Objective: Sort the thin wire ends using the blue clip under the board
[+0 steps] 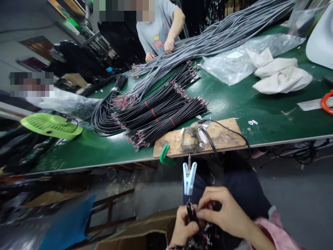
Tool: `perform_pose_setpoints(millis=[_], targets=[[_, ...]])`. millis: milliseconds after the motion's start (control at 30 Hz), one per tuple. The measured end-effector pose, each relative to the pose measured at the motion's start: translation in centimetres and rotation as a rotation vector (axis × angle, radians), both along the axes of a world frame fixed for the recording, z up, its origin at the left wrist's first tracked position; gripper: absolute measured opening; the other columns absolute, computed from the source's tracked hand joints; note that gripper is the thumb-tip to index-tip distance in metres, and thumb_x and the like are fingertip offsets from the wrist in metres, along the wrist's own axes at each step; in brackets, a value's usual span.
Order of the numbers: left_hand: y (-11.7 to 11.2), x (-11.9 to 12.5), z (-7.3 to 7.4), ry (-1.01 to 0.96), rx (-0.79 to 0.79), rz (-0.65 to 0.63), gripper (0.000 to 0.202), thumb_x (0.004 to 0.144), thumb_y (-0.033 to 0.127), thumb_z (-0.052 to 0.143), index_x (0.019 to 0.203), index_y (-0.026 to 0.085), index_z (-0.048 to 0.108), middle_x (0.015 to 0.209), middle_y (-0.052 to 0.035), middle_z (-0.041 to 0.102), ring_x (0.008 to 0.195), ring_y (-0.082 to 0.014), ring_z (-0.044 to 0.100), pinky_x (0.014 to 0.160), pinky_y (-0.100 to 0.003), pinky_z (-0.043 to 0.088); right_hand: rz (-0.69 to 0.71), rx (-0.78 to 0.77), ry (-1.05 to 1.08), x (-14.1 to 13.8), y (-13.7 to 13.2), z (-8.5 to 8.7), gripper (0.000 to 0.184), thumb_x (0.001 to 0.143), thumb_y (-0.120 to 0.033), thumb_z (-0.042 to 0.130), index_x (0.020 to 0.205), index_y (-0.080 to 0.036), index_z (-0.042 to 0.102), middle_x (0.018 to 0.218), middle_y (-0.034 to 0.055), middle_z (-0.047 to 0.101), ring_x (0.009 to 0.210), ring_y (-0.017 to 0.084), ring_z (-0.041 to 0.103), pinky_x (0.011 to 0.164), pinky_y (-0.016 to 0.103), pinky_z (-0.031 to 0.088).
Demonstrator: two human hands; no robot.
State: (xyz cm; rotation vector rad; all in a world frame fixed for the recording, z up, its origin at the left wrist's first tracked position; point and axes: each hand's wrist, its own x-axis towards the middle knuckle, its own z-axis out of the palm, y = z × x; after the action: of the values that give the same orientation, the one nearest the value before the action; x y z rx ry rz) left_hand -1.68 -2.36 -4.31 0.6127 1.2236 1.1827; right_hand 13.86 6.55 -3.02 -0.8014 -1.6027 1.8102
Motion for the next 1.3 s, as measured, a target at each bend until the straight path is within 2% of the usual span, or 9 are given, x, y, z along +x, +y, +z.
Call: perform_pose_setpoints(millis=[133,300,400,567,767,933,1100,1167,1300], targets=[[-1.2,0.1,0.6,0.067,-0.045,0.195,0.042,0.058,0.047,0.087,0.08,0.015,0.072,0.074,-0.0047,0.072,0.072,-0.022,0.065,0.07,-0.032,0.049,-0.019,0.091,-0.093,0.2,-0.1,1.3,0.018,0.088,-0.028,0.065,0.079,-0.015,0.074,0.074,0.0058,0.065,0.068,0.018,0.058,0.063,0.028,0.044],[-1.5,0.5,1.0,0.113,-0.058,0.355,0.04,0.052,0.041,0.091,0.072,0.015,0.069,0.061,0.0,0.066,0.053,-0.0132,0.057,0.053,-0.024,0.045,-0.035,0.155,-0.124,0.3,-0.1,2.2,0.017,0.09,-0.022,0.061,0.079,-0.015,0.073,0.073,0.0053,0.065,0.067,0.016,0.058,0.063,0.027,0.044],[-1.2,0.8,1.1,0.11,-0.05,0.354,0.043,0.051,0.045,0.091,0.07,0.015,0.066,0.053,0.0036,0.06,0.044,-0.0091,0.049,0.046,-0.021,0.04,-0.06,0.17,-0.106,0.0,-0.2,2.2,0.016,0.087,-0.017,0.061,0.077,-0.014,0.073,0.071,0.0047,0.064,0.065,0.015,0.057,0.061,0.025,0.044],[-1.1,1.1,1.4,0.073,-0.071,0.332,0.044,0.057,0.048,0.088,0.069,0.016,0.061,0.049,0.0037,0.058,0.039,-0.0072,0.046,0.04,-0.019,0.035,-0.162,0.218,-0.032,-0.7,-0.4,1.8,0.014,0.077,-0.008,0.061,0.067,-0.012,0.07,0.062,0.0034,0.061,0.059,0.015,0.053,0.057,0.026,0.042],[-1.0,1.7,1.8,-0.082,-0.156,0.375,0.046,0.062,0.053,0.083,0.078,0.017,0.059,0.042,0.0071,0.052,0.028,-0.0027,0.034,0.031,-0.015,0.024,-0.136,0.173,-0.033,-0.7,-0.3,2.0,0.014,0.076,-0.009,0.062,0.066,-0.011,0.071,0.061,0.0046,0.062,0.058,0.015,0.054,0.055,0.026,0.042],[-0.9,1.8,1.7,-0.071,-0.126,0.388,0.042,0.065,0.051,0.083,0.079,0.018,0.061,0.041,0.0072,0.052,0.033,-0.0032,0.037,0.037,-0.014,0.033,-0.135,0.162,0.006,-0.5,-0.2,2.4,0.011,0.079,-0.011,0.063,0.08,-0.013,0.074,0.07,0.0054,0.066,0.065,0.016,0.056,0.061,0.026,0.045],[-0.7,0.7,1.3,0.044,-0.034,0.25,0.035,0.067,0.046,0.082,0.071,0.016,0.066,0.048,0.002,0.057,0.044,-0.0101,0.052,0.046,-0.02,0.045,-0.149,0.158,-0.017,-0.7,-0.5,2.6,0.013,0.085,-0.015,0.06,0.079,-0.015,0.071,0.07,0.0032,0.062,0.065,0.015,0.054,0.062,0.026,0.042],[-0.2,0.3,1.4,0.087,-0.011,0.208,0.034,0.069,0.045,0.082,0.065,0.015,0.067,0.051,-0.0001,0.06,0.048,-0.0122,0.055,0.05,-0.023,0.047,-0.12,0.099,-0.018,-0.7,-0.6,2.6,0.017,0.09,-0.02,0.056,0.08,-0.015,0.069,0.073,0.0036,0.06,0.069,0.016,0.054,0.064,0.027,0.042],[1.0,-0.1,2.4,0.138,0.185,0.221,0.023,0.064,0.038,0.086,0.064,0.018,0.073,0.058,-0.0009,0.066,0.053,-0.0124,0.058,0.054,-0.023,0.045,0.092,-0.222,0.154,-0.7,0.2,2.4,0.025,0.093,-0.038,0.056,0.086,-0.015,0.063,0.081,0.0045,0.059,0.075,0.018,0.055,0.068,0.029,0.044]])
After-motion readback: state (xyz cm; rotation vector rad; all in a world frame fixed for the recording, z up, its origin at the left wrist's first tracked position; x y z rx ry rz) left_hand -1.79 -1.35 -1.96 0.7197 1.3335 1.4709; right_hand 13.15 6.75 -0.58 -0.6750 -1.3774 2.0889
